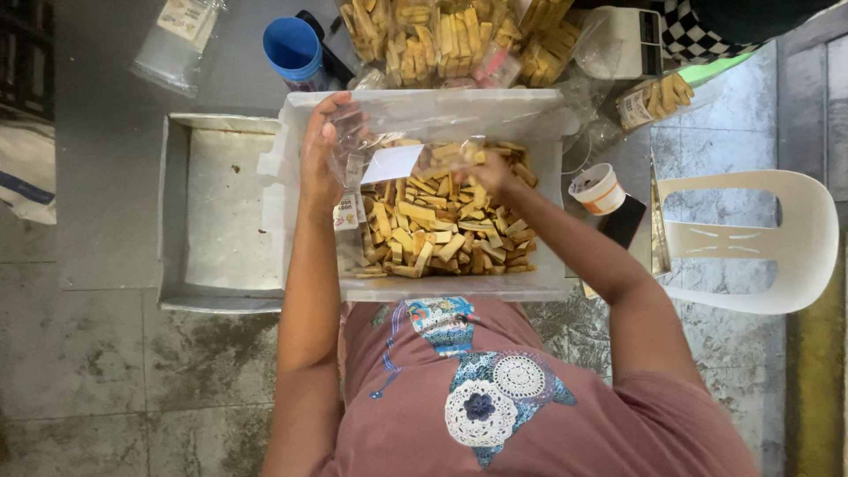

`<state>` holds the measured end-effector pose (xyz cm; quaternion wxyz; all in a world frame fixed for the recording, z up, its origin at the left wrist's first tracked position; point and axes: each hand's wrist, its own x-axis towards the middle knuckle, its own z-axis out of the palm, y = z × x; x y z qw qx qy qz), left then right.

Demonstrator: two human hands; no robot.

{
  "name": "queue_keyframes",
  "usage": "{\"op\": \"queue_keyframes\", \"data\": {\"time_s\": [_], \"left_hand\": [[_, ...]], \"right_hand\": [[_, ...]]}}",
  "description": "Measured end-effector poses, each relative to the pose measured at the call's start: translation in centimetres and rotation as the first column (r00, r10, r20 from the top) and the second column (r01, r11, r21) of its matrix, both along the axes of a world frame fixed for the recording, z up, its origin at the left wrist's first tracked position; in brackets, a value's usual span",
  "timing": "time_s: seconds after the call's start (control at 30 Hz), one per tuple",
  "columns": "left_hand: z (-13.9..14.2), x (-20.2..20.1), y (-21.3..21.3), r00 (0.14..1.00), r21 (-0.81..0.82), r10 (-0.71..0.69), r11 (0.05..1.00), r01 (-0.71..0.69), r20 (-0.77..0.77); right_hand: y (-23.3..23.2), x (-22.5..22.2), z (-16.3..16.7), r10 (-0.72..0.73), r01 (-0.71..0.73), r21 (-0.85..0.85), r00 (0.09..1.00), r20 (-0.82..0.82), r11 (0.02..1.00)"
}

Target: The person fills a clear plastic bag with rectangular snack sticks from a large white bin. They hold the bag open with one hand and use the other to scoop and arrange the snacks inside, then place the filled bag on the table.

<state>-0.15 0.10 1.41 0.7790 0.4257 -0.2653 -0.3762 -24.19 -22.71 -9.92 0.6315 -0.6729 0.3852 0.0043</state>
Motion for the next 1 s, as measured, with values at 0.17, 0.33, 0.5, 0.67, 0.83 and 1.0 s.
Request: {"op": "queue_keyframes", "data": {"time_s": [0.17,0.33,0.5,0.67,0.83,1.0], "left_hand": [[-0.1,0.0,0.1,1.0,0.007,-0.008,1.0,0.008,-0.012],[0.0,0.0,0.1,1.0,-0.009,-0.009,1.0,0.008,-0.019],[0.0,0.0,0.0,0.999,-0.018,-0.029,0.999,0.029,-0.021],[-0.2,0.0,0.2,0.999,-0.026,-0.026,0.999,0.025,-0.021],[-0.3,-0.1,0.4,0.998,-0.058,-0.021,0.998,0.018,-0.051],[-0.5,0.2,0.2,0.998,-0.07,-0.02,0.997,0.016,-0.064]], "right_hand": [[-1.2,-0.7,-0.5,0.014,-0.015,-0.026,1.0,-0.022,1.0],[-1.4,-2.0,-0.2,0.366,-0.451,-0.355,0.886,-0.284,0.818],[2.8,-2.2,-1.1,0.491,-0.585,-0.079,0.74,-0.46,0.807],[4.0,-3.3,-1.7,0.505,-0.499,-0.166,0.863,-0.01,0.85],[-1.2,-2.8,0.8,0.027,-0.229,0.354,0.869,0.494,0.907],[-5.1,-2.3,2.2,0.02,-0.038,-0.461,0.999,-0.044,0.887]]}}
